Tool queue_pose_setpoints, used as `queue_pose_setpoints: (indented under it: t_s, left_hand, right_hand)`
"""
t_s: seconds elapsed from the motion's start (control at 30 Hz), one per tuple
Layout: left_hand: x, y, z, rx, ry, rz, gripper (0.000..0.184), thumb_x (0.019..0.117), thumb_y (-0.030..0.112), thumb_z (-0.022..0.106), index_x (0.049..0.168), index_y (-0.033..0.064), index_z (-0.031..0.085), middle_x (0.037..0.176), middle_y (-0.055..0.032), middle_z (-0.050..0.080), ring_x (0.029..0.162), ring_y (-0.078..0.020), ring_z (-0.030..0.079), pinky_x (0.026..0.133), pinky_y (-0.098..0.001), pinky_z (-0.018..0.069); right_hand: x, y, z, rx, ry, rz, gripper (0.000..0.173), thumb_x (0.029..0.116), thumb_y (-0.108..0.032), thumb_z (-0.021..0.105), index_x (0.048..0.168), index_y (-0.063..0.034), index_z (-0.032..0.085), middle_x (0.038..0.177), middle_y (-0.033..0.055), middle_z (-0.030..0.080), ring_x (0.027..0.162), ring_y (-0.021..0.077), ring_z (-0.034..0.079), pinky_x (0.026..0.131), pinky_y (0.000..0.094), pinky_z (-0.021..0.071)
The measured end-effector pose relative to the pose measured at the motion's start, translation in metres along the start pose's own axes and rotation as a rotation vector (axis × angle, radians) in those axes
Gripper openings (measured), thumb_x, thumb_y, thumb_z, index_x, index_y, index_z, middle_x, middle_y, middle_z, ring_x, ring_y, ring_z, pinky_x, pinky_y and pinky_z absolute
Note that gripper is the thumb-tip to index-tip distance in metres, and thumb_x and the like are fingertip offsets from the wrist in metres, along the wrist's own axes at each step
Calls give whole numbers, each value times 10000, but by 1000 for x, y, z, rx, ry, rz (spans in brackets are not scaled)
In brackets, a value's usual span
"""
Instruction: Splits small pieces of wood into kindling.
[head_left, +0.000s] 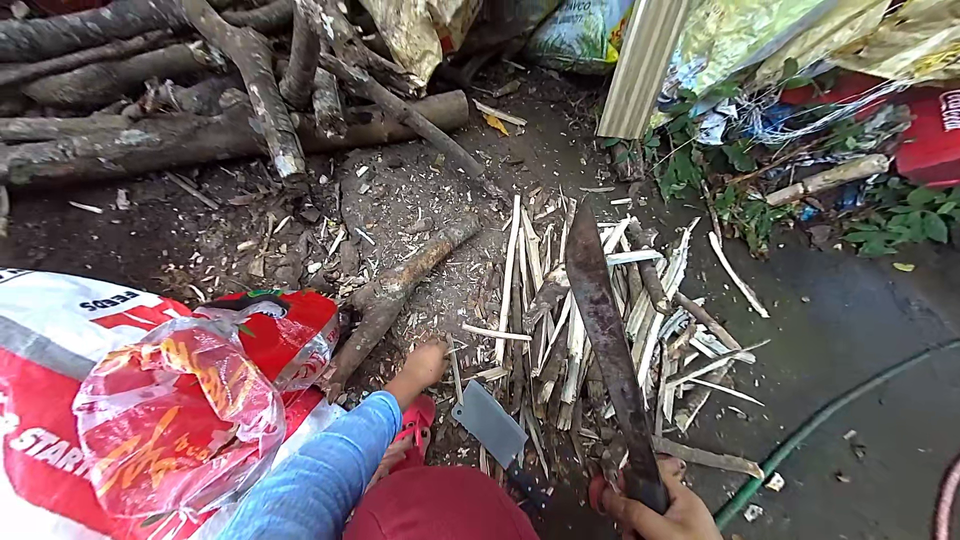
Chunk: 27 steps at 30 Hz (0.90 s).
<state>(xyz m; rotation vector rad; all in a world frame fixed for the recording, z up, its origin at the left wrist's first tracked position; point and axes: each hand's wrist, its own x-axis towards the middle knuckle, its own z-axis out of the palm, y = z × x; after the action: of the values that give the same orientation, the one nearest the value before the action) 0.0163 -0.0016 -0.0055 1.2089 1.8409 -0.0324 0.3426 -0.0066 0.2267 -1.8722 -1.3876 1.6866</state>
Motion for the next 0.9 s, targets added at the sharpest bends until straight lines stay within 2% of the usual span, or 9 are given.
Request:
queue_pose_setpoints:
  t_s: [0.2, 0.37, 0.43, 0.53, 0.63, 0.7, 0.77, 0.83, 0.9]
  left_hand:
    - [7, -14, -44, -176, 281, -274, 437, 1058, 190, 537, 1433, -32, 500, 1478, -278, 503, 1314, -429, 571, 1085, -568, 476]
    - [20, -7, -49, 91, 160, -344, 509, 1007, 7, 507, 1507, 17, 417, 1583, -250, 385, 1269, -462, 591, 991, -587, 536]
    - [16, -3, -46, 97, 136, -335, 530, 990, -11, 521, 1511, 36, 435, 1577, -223, 423, 1298, -452, 577, 1004, -600, 522]
    - [-3, 0, -47, -73, 145, -239, 430, 1040, 84, 504, 1466, 20, 499, 1501, -235, 512, 1349, -413, 549, 1095, -597, 458]
    - [-57, -4, -54, -253, 244, -2, 343, 1088, 131, 464, 1359, -47, 572, 1314, -281, 626, 1243, -402, 617, 1098, -553, 452]
    - [-111, -16, -57, -265, 459, 197, 324, 1076, 142, 474, 1235, -90, 635, 1132, -277, 683, 1060, -394, 680, 986, -559, 515]
    - [-166, -38, -57, -219, 804, 388, 422, 1064, 214, 419, 1083, -124, 670, 996, -258, 708, 918, -340, 713, 868, -517, 569]
    - [-209, -66, -60, -258, 1159, 496, 563, 1111, 406, 338, 977, -51, 638, 855, -94, 669, 781, -99, 647, 744, -306, 550]
    - [-239, -97, -67, -303, 1393, 540, 512, 1114, 506, 294, 1065, 103, 607, 864, 118, 634, 796, 83, 593, 750, -170, 511]
  right_hand:
    - [-5, -7, -5, 25, -38, -56, 236, 789, 67, 652, 973, -52, 564, 674, -40, 651, 524, 68, 618, 532, 251, 566]
    - [-6, -13, -5, 14, -30, -62, 239, 787, 55, 660, 979, -49, 565, 682, -44, 652, 526, 60, 617, 532, 242, 563]
    - [-7, -14, -6, -5, -26, -54, 243, 781, 58, 663, 979, -42, 564, 666, -36, 647, 521, 68, 618, 532, 248, 562]
    - [-10, -16, -7, 3, -16, -35, 242, 775, 56, 663, 979, -32, 566, 646, -16, 640, 506, 87, 617, 521, 263, 563]
    - [-13, -18, -7, 7, -25, -47, 260, 761, 43, 654, 997, -28, 568, 645, -12, 633, 496, 98, 616, 514, 270, 568]
    - [-13, -19, -7, 21, -30, -60, 273, 752, 48, 656, 1001, -21, 569, 644, -5, 639, 483, 101, 611, 500, 269, 562]
    - [-14, -20, -6, 36, -41, -75, 274, 742, 32, 662, 994, -31, 575, 645, -11, 634, 479, 98, 606, 486, 263, 556]
    - [-15, -21, -4, 64, -44, -91, 280, 726, -1, 674, 986, -50, 581, 637, -23, 629, 463, 90, 596, 465, 256, 547]
    - [-15, -22, -2, 78, -38, -98, 306, 698, -50, 689, 990, -66, 601, 632, -29, 630, 446, 88, 586, 441, 255, 537]
